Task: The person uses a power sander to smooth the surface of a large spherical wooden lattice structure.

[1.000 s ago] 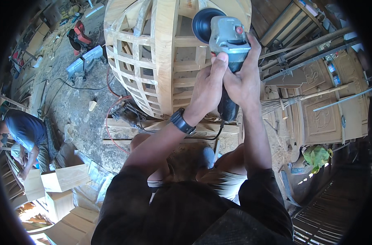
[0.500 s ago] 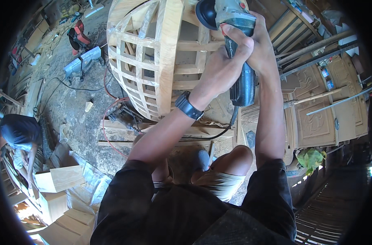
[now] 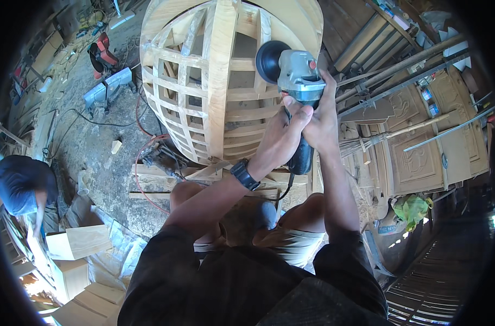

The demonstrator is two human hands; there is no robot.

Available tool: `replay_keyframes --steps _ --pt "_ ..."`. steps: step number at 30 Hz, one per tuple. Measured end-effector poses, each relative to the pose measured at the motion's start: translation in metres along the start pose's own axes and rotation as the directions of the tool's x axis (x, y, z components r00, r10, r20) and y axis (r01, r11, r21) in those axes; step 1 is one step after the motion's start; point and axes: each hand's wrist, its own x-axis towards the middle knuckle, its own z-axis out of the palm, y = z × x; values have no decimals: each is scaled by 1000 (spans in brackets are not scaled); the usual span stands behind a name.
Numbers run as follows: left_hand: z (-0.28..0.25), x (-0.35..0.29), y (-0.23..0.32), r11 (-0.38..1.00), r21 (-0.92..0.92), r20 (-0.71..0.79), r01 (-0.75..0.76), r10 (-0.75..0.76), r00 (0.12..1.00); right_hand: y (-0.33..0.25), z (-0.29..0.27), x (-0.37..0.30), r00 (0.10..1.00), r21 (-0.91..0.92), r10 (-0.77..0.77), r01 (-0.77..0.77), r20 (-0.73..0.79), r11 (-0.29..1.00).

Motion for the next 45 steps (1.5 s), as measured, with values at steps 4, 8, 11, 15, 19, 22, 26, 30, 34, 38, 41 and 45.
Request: replay_keyframes --steps 4,8,11,15,19,22,26,30,34,38,41,45 --pt "1 10 -6 999 -52 -13 -2 1 1000 -6 -5 16 999 -37 -34 34 3 999" --pt "7 22 3 991 -126 -71 -46 37 997 -19 -11 58 998 -24 28 -27 50 999" --pt "14 26 17 990 -133 -91 -36 24 996 -34 -10 79 995 3 31 -32 94 999" --pt "12 41 34 973 -229 -114 -9 -18 993 -50 -7 95 994 -37 46 -43 99 998" --pt "10 47 44 976 -216 -97 0 -21 995 -48 -9 101 990 -9 111 -111 84 994" --pt "12 40 52 979 -198 -4 46 -48 999 -40 -19 100 980 37 193 -195 53 980" --pt "18 34 64 970 -228 62 82 -70 996 -33 -32 101 943 257 320 -332 87 908" --pt "17 45 67 945 -324 28 40 -33 999 -32 -32 116 952 202 276 -298 129 933" --pt "23 52 63 943 -332 -63 33 -57 996 -36 -32 128 954 129 247 -270 168 954" --pt "32 55 62 894 -448 11 -4 10 1000 -46 -39 120 949 90 263 -281 176 955" --pt "33 56 62 905 -422 3 -45 51 999 -56 -36 115 957 128 208 -236 204 963" --pt "26 59 62 901 -427 19 81 -81 997 -65 -28 124 953 78 258 -273 161 959"
